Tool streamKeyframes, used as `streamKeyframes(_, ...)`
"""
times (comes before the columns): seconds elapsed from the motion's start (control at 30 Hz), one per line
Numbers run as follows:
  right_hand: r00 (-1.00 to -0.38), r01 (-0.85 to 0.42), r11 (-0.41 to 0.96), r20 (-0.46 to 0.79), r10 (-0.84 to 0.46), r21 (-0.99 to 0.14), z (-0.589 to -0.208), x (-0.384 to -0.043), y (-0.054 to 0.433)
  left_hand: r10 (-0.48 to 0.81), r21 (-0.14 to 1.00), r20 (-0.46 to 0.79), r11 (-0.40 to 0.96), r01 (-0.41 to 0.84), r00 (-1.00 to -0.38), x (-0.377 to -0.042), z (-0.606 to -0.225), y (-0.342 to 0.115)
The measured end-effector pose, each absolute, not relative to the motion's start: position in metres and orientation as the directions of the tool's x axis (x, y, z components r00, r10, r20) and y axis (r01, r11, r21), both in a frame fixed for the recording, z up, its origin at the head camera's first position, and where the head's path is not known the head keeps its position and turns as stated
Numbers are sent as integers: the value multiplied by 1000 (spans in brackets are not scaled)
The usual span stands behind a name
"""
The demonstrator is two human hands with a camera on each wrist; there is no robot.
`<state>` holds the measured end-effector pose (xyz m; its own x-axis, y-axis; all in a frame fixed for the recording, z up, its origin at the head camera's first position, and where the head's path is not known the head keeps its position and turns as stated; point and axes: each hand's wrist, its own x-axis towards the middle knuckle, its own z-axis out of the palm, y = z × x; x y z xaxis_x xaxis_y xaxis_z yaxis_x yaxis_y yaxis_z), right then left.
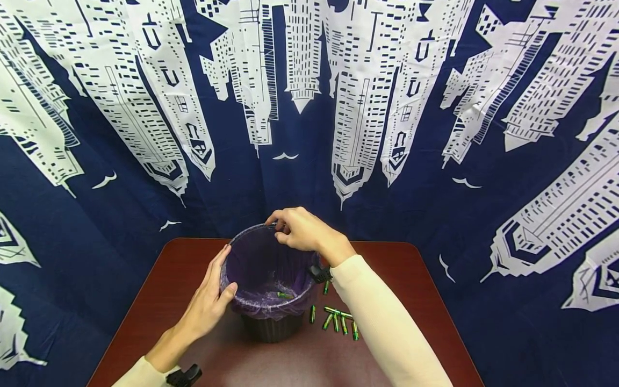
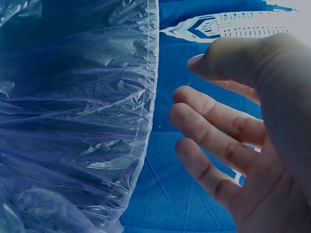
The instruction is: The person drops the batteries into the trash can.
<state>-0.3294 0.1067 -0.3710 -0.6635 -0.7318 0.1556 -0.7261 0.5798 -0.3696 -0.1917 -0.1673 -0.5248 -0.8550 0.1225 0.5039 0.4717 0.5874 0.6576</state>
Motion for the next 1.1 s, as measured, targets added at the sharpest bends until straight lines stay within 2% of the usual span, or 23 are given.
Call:
streamKeyframes(0.4, -637, -755, 539, 220, -739, -375, -372, -327, 117, 111, 653, 518, 590, 476, -848, -193, -524, -169)
streamKeyframes(0.8, -655, -744, 544, 267, -707, -388, -376, -321, 145, 104, 658, 518, 586, 473, -849, -193, -524, -167)
streamKeyframes(1.1, -645, -760, 537, 317, -696, -367, -384, -315, 164, 110, 651, 528, 584, 484, -842, -191, -525, -165)
